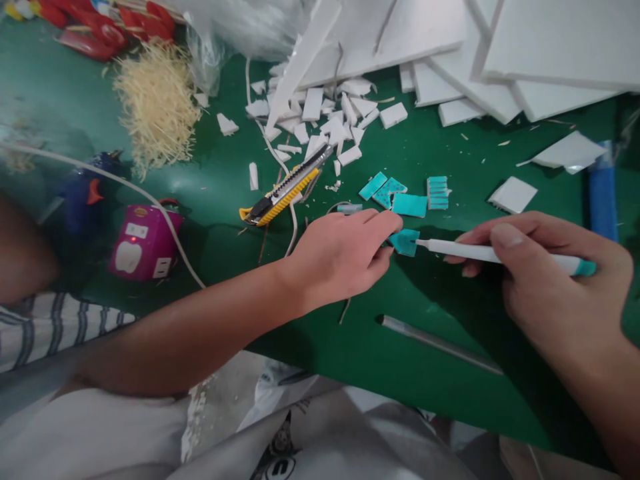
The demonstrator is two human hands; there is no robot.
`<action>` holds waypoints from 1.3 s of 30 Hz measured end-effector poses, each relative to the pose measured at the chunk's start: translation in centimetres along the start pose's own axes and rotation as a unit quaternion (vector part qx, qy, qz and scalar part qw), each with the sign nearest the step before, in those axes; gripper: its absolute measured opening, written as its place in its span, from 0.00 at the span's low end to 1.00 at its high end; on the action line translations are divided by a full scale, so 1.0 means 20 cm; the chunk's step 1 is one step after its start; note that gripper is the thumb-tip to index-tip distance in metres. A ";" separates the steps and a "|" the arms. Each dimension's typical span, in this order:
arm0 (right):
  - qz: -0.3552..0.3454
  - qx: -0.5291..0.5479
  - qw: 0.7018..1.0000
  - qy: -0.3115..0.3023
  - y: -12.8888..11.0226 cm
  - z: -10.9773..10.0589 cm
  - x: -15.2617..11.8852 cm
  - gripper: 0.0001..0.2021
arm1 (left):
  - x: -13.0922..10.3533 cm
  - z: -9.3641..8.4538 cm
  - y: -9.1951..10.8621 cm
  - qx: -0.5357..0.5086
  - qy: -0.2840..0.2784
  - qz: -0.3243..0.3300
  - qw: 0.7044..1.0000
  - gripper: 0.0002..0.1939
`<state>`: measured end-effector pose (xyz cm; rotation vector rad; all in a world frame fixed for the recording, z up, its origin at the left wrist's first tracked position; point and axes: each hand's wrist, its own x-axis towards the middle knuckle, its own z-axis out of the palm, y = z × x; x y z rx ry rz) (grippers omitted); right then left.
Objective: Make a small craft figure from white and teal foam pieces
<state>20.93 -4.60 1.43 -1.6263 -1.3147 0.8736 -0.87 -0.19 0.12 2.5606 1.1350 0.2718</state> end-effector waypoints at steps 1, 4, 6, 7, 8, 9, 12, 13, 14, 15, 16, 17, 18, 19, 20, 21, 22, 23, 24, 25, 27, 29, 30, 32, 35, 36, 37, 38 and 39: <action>0.000 -0.009 1.000 -0.004 -0.01 0.00 0.00 0.10 | 0.00 0.00 0.00 0.002 -0.002 -0.002 1.000 0.07; -0.001 -0.036 0.999 -0.003 -0.03 0.01 0.00 0.08 | 0.00 -0.01 0.01 0.007 -0.009 -0.005 1.000 0.07; 0.003 -0.052 0.999 -0.004 -0.03 0.01 0.00 0.09 | 0.00 -0.01 0.01 0.008 -0.009 -0.004 1.000 0.07; 0.004 -0.056 0.998 -0.010 -0.04 0.01 -0.01 0.10 | 0.00 0.00 0.01 0.009 -0.009 -0.004 1.000 0.07; 0.004 -0.058 0.998 -0.016 -0.04 0.01 -0.01 0.11 | 0.00 0.00 0.01 0.009 -0.008 -0.004 1.000 0.07; 0.004 -0.057 0.998 -0.018 -0.04 0.01 -0.01 0.12 | 0.00 0.00 0.01 0.009 -0.007 -0.004 1.000 0.08; 0.007 -0.040 0.999 0.003 -0.04 0.01 -0.02 0.11 | 0.00 0.00 0.01 0.008 -0.006 -0.005 1.000 0.08; 0.013 -0.035 0.999 0.011 -0.04 0.01 -0.02 0.11 | 0.00 -0.01 0.01 0.008 -0.008 -0.005 1.000 0.08; 0.017 -0.031 0.999 0.013 -0.03 0.00 -0.02 0.10 | 0.00 -0.01 0.01 0.008 -0.013 -0.005 1.000 0.09; 0.021 -0.025 0.999 0.011 -0.03 0.00 -0.02 0.11 | 0.00 -0.01 0.00 0.008 -0.019 -0.004 1.000 0.09; 0.028 -0.013 1.000 0.008 -0.02 0.00 -0.01 0.11 | 0.00 -0.01 0.00 0.009 -0.025 -0.004 1.000 0.10; 0.036 0.004 0.999 0.008 -0.02 0.00 -0.01 0.12 | 0.00 -0.01 0.00 0.009 -0.029 -0.005 1.000 0.12; 0.045 0.025 0.999 0.010 -0.01 0.00 0.00 0.12 | 0.00 -0.01 0.00 0.008 -0.031 -0.006 0.999 0.14; 0.051 0.049 0.997 0.018 -0.01 0.00 0.00 0.12 | 0.00 -0.01 0.00 0.005 -0.031 -0.010 0.999 0.16; 0.054 0.071 0.996 0.031 0.00 0.00 0.01 0.12 | 0.00 -0.01 0.00 0.001 -0.028 -0.015 0.999 0.18; 0.052 0.084 0.994 0.047 0.01 0.00 0.01 0.12 | -0.01 -0.01 0.01 -0.003 -0.024 -0.022 0.999 0.18; 0.043 0.088 0.993 0.058 0.02 0.00 0.01 0.12 | -0.01 -0.01 0.02 -0.004 -0.020 -0.032 0.999 0.18; 0.029 0.086 0.994 0.067 0.03 0.00 0.01 0.12 | -0.01 -0.01 0.03 -0.001 -0.018 -0.041 0.999 0.17; 0.015 0.080 0.994 0.069 0.03 0.00 0.01 0.12 | -0.01 -0.01 0.04 0.006 -0.016 -0.049 0.999 0.17; 0.002 0.071 0.995 0.067 0.04 0.00 0.00 0.12 | 0.00 -0.01 0.05 0.017 -0.016 -0.054 0.998 0.19; -0.016 0.054 0.997 0.059 0.05 0.00 -0.01 0.11 | 0.00 -0.01 0.06 0.042 -0.021 -0.055 0.997 0.23; -0.026 0.045 0.997 0.062 0.06 0.00 -0.02 0.11 | 0.01 -0.02 0.07 0.060 -0.032 -0.054 0.996 0.23; -0.029 0.042 0.997 0.064 0.06 0.00 -0.02 0.11 | 0.01 -0.02 0.07 0.062 -0.039 -0.055 0.996 0.21; -0.023 0.038 0.997 0.065 0.05 0.00 -0.02 0.11 | 0.01 -0.03 0.06 0.052 -0.052 -0.053 0.996 0.16; -0.005 0.033 0.998 0.055 0.03 0.00 -0.02 0.11 | 0.01 -0.04 0.04 0.012 -0.056 -0.045 0.997 0.18; -0.004 0.030 0.998 0.053 0.02 0.00 -0.02 0.11 | 0.00 -0.04 0.04 -0.001 -0.055 -0.046 0.997 0.21; -0.003 0.024 0.998 0.053 0.01 0.00 -0.02 0.11 | 0.00 -0.04 0.03 -0.009 -0.051 -0.047 0.998 0.22; -0.003 0.016 0.999 0.051 0.00 0.00 -0.01 0.10 | 0.00 -0.04 0.03 -0.014 -0.048 -0.048 0.998 0.22; -0.001 0.006 0.999 0.049 -0.01 0.00 -0.01 0.10 | 0.00 -0.03 0.03 -0.016 -0.044 -0.049 0.998 0.21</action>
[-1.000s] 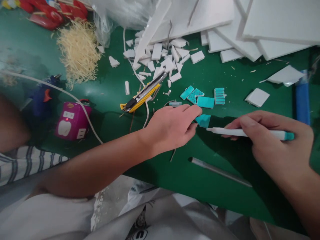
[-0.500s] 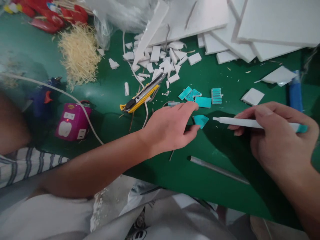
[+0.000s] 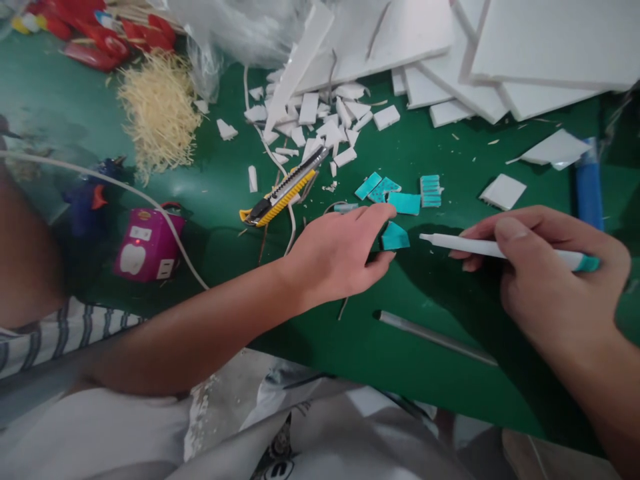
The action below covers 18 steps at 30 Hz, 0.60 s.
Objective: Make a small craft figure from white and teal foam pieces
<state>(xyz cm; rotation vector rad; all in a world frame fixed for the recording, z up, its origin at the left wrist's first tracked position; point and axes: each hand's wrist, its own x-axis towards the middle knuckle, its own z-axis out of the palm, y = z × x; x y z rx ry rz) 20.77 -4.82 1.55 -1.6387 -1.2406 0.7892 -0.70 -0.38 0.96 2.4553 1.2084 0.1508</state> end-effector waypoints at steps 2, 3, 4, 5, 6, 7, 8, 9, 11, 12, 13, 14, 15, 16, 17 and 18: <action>0.005 -0.020 1.000 -0.010 -0.01 0.00 0.00 0.10 | 0.00 0.01 0.00 0.001 0.006 0.003 1.000 0.18; 0.002 -0.026 0.999 -0.018 0.00 0.00 0.00 0.09 | 0.01 0.01 -0.01 0.002 0.008 0.006 1.000 0.17; -0.006 -0.030 0.999 -0.027 0.00 0.00 0.00 0.09 | 0.01 0.01 -0.01 0.001 0.008 0.010 1.000 0.16; -0.018 -0.027 0.999 -0.034 0.00 0.00 0.01 0.08 | 0.01 0.01 -0.01 0.000 0.007 0.013 1.000 0.15; -0.026 -0.026 0.999 -0.040 0.00 -0.01 0.01 0.08 | 0.01 0.01 -0.02 -0.003 0.006 0.016 1.000 0.15; -0.030 -0.025 0.998 -0.043 0.00 -0.01 0.01 0.08 | 0.01 0.01 -0.02 -0.005 0.005 0.019 1.000 0.15; -0.026 -0.026 0.999 -0.040 0.00 -0.01 0.00 0.08 | 0.01 0.01 -0.02 -0.008 0.006 0.022 1.000 0.15; -0.016 -0.032 0.999 -0.039 0.00 -0.01 0.00 0.09 | 0.01 0.01 -0.02 -0.010 0.008 0.024 1.000 0.15; 0.000 -0.045 0.998 -0.038 -0.01 -0.01 -0.01 0.09 | 0.01 0.01 -0.03 -0.012 0.014 0.027 0.999 0.14; 0.004 -0.049 0.998 -0.040 -0.02 -0.01 -0.01 0.09 | 0.01 0.01 -0.03 -0.013 0.017 0.028 0.999 0.14; 0.005 -0.049 0.998 -0.044 -0.02 -0.01 -0.01 0.09 | 0.01 0.02 -0.03 -0.014 0.018 0.028 0.999 0.14; 0.006 -0.047 0.998 -0.049 -0.02 -0.01 -0.02 0.10 | 0.01 0.02 -0.03 -0.015 0.020 0.028 0.999 0.14; 0.008 -0.045 0.997 -0.054 -0.03 -0.01 -0.01 0.11 | 0.01 0.02 -0.03 -0.015 0.021 0.027 0.999 0.14; 0.010 -0.043 0.997 -0.058 -0.03 -0.01 -0.01 0.12 | 0.01 0.02 -0.03 -0.014 0.020 0.026 0.999 0.14; 0.009 -0.041 0.997 -0.058 -0.03 -0.01 -0.01 0.12 | 0.01 0.02 -0.03 -0.014 0.019 0.024 0.999 0.14; 0.008 -0.041 0.998 -0.057 -0.03 -0.01 -0.01 0.12 | 0.01 0.02 -0.03 -0.014 0.018 0.022 1.000 0.14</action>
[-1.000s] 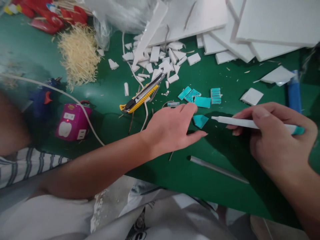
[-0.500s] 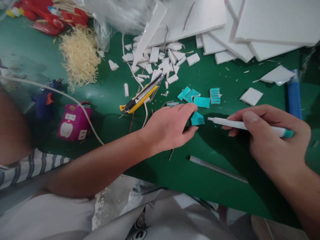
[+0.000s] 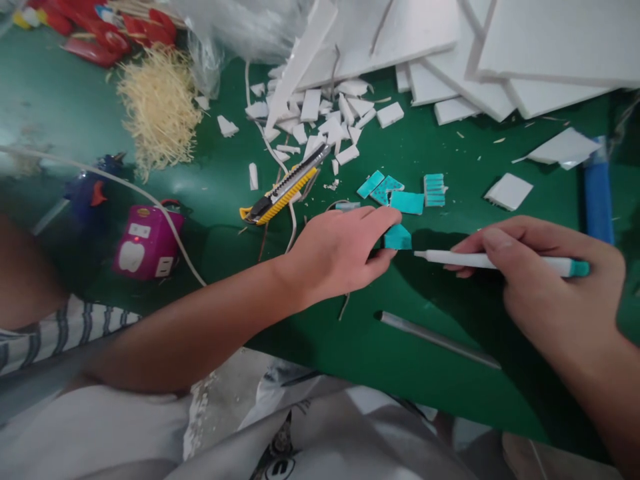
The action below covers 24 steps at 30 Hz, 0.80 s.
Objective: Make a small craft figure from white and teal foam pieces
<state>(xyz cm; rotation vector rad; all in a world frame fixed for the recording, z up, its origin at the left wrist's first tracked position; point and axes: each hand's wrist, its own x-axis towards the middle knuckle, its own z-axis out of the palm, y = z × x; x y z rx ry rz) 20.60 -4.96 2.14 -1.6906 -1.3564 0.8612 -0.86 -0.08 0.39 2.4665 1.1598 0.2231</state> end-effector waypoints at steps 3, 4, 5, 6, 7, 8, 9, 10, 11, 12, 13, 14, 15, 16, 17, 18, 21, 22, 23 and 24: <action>-0.001 -0.006 1.000 0.015 0.00 0.00 0.01 0.09 | 0.00 0.00 0.00 -0.001 -0.006 -0.005 1.000 0.13; -0.002 -0.007 1.000 0.014 0.00 -0.01 0.01 0.09 | 0.00 -0.01 0.01 -0.001 -0.007 -0.006 1.000 0.13; -0.002 -0.009 1.000 0.010 0.00 -0.01 0.01 0.09 | 0.00 -0.01 0.01 0.000 -0.009 -0.006 1.000 0.13; -0.002 -0.010 1.000 0.003 0.00 -0.01 0.01 0.10 | 0.00 -0.01 0.01 0.002 -0.010 -0.007 1.000 0.14; -0.002 -0.010 1.000 -0.001 0.00 -0.01 0.01 0.11 | 0.00 -0.01 0.01 0.004 -0.009 -0.008 1.000 0.14; 0.000 -0.009 1.000 -0.002 0.00 -0.01 0.01 0.12 | 0.00 -0.01 0.01 0.006 -0.009 -0.008 1.000 0.15; 0.001 -0.005 1.000 0.003 0.00 0.00 0.00 0.12 | 0.00 0.00 0.01 0.007 -0.007 -0.008 1.000 0.14; 0.003 -0.002 1.000 0.011 0.00 0.00 0.00 0.12 | 0.00 0.00 0.01 0.007 -0.005 -0.008 1.000 0.14; 0.003 0.000 1.000 0.019 0.00 0.00 0.00 0.12 | 0.00 0.00 0.01 0.006 -0.003 -0.007 1.000 0.14; 0.003 -0.001 1.000 0.024 0.00 0.01 0.00 0.11 | 0.00 0.00 0.01 0.006 0.000 -0.007 1.000 0.14; 0.002 -0.004 1.000 0.025 0.01 0.01 0.00 0.10 | 0.00 0.00 0.01 0.006 0.001 -0.006 1.000 0.14; 0.001 -0.009 1.000 0.023 0.01 0.01 0.00 0.09 | 0.00 0.00 0.01 0.006 0.002 -0.007 1.000 0.14; 0.000 -0.014 1.000 0.018 0.01 0.01 0.00 0.08 | 0.00 0.00 0.01 0.007 0.001 -0.009 1.000 0.14; 0.000 -0.015 1.000 0.013 0.01 0.00 0.00 0.08 | 0.00 0.00 0.01 0.007 -0.002 -0.011 1.000 0.14; 0.002 -0.013 1.000 0.007 0.01 0.00 0.00 0.09 | 0.00 -0.01 0.01 0.007 -0.006 -0.012 1.000 0.14; 0.003 -0.009 1.000 0.002 0.01 0.00 0.00 0.11 | 0.00 -0.01 0.01 0.007 -0.009 -0.013 1.000 0.14; 0.000 -0.001 1.000 0.008 0.01 0.00 0.00 0.13 | 0.00 -0.01 0.01 0.007 -0.016 -0.016 1.000 0.14; -0.001 -0.004 1.000 0.014 0.01 0.00 0.00 0.12 | 0.00 -0.01 0.01 0.006 -0.016 -0.016 1.000 0.14; -0.002 -0.009 1.000 0.017 0.01 0.00 0.00 0.11 | 0.00 -0.01 0.01 0.006 -0.014 -0.016 1.000 0.14; -0.006 -0.013 1.000 0.019 0.01 0.00 0.00 0.10 | 0.00 -0.01 0.02 0.006 -0.014 -0.016 1.000 0.14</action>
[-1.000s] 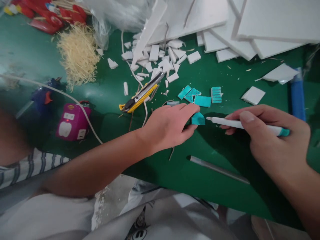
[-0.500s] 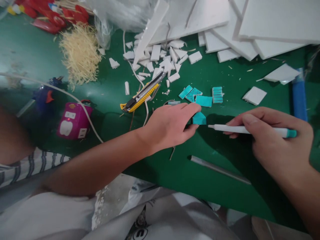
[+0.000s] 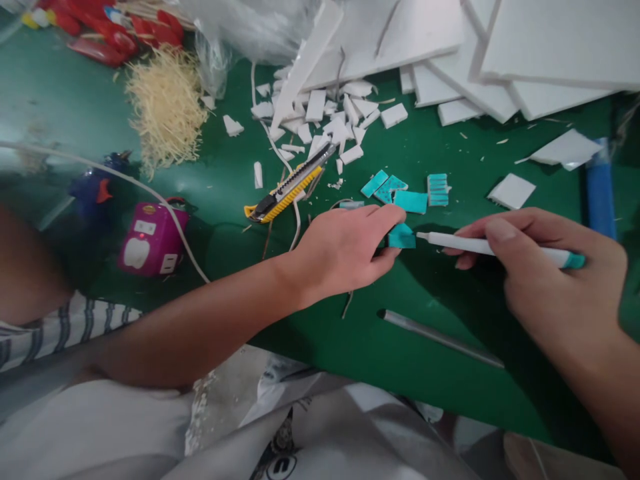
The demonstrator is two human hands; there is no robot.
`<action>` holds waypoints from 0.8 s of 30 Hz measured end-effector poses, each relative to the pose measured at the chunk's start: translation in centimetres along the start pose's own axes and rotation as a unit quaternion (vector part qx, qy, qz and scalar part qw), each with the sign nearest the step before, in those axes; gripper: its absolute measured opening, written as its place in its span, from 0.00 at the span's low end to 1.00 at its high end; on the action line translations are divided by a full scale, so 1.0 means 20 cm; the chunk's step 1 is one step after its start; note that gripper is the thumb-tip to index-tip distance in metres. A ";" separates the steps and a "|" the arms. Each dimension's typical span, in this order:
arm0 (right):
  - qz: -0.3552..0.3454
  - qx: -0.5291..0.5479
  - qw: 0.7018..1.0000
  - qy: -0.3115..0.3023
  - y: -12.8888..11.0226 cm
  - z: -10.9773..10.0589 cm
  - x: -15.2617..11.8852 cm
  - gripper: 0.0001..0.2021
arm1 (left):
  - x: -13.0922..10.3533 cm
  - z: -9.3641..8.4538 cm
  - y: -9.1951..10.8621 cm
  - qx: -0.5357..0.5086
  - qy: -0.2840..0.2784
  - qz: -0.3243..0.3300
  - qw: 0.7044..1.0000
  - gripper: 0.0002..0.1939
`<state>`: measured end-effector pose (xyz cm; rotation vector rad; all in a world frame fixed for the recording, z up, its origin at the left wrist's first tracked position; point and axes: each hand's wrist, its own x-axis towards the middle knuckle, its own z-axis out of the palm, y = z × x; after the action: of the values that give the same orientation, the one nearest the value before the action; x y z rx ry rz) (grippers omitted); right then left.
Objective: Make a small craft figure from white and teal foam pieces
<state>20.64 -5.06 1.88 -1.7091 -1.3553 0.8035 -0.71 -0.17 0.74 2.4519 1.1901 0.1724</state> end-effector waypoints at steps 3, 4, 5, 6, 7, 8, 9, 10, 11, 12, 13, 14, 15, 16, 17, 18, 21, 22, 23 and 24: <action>-0.002 -0.020 1.000 -0.006 0.01 0.00 0.00 0.07 | 0.00 0.00 0.00 -0.001 0.000 0.003 1.000 0.14; 0.000 -0.026 1.000 -0.007 0.01 0.00 0.00 0.07 | 0.00 0.00 0.00 -0.001 -0.002 0.003 1.000 0.14; 0.001 -0.030 1.000 -0.008 0.01 0.00 0.00 0.08 | 0.00 0.00 0.00 0.000 -0.003 0.003 1.000 0.14; 0.002 -0.031 0.999 -0.009 0.01 0.00 0.00 0.09 | 0.00 0.00 0.00 0.001 -0.006 0.003 1.000 0.15; 0.003 -0.029 1.000 -0.010 0.00 0.00 0.00 0.10 | 0.00 0.00 0.00 0.002 -0.007 0.002 1.000 0.15; 0.000 -0.022 1.000 -0.009 0.00 0.00 0.00 0.11 | 0.00 0.00 0.00 0.003 -0.011 0.000 1.000 0.15; -0.002 -0.016 1.000 -0.008 0.00 0.00 0.00 0.11 | 0.01 0.00 0.00 0.004 -0.011 -0.002 1.000 0.15; -0.004 -0.013 1.000 -0.003 0.00 0.00 0.00 0.11 | 0.01 0.00 0.00 0.006 -0.012 -0.003 1.000 0.15; -0.004 -0.013 1.000 0.002 0.00 0.00 0.00 0.11 | 0.01 0.01 0.00 0.007 -0.012 -0.004 1.000 0.15; -0.004 -0.016 1.000 0.004 0.01 0.00 0.00 0.10 | 0.01 0.00 0.00 0.008 -0.011 -0.005 1.000 0.15; -0.008 -0.018 1.000 0.004 0.01 0.00 0.00 0.09 | 0.01 0.00 0.00 0.008 -0.011 -0.004 1.000 0.15; -0.012 -0.021 1.000 0.002 0.01 0.00 0.00 0.08 | 0.01 0.00 0.01 0.008 -0.011 -0.004 1.000 0.15; -0.014 -0.025 1.000 -0.001 0.02 0.00 0.01 0.07 | 0.01 0.00 0.01 0.008 -0.011 -0.003 1.000 0.15; -0.013 -0.029 0.999 -0.005 0.02 0.01 0.01 0.07 | 0.01 0.00 0.00 0.008 -0.012 -0.003 1.000 0.15; -0.011 -0.032 0.999 -0.007 0.02 0.01 0.01 0.06 | 0.01 0.00 0.00 0.007 -0.011 -0.003 1.000 0.15; -0.013 -0.033 0.999 -0.006 0.02 0.01 0.01 0.06 | 0.01 0.00 0.00 0.006 -0.009 -0.003 1.000 0.15; -0.016 -0.030 0.999 -0.007 0.02 0.00 0.01 0.06 | 0.01 0.00 0.00 0.004 -0.002 -0.002 1.000 0.14; -0.016 -0.022 1.000 -0.010 0.02 0.00 0.01 0.08 | 0.00 0.00 0.00 0.002 -0.001 -0.001 1.000 0.14; -0.012 -0.012 1.000 -0.014 0.02 0.00 0.01 0.09 | 0.00 0.01 0.00 0.001 -0.001 0.000 1.000 0.14; -0.006 -0.001 1.000 -0.015 0.01 0.00 0.01 0.11 | 0.00 0.01 0.00 0.000 -0.001 0.001 1.000 0.14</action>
<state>20.83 -4.83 1.63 -1.6962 -1.3846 0.8240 -0.67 -0.13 0.55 2.4523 1.1874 0.1691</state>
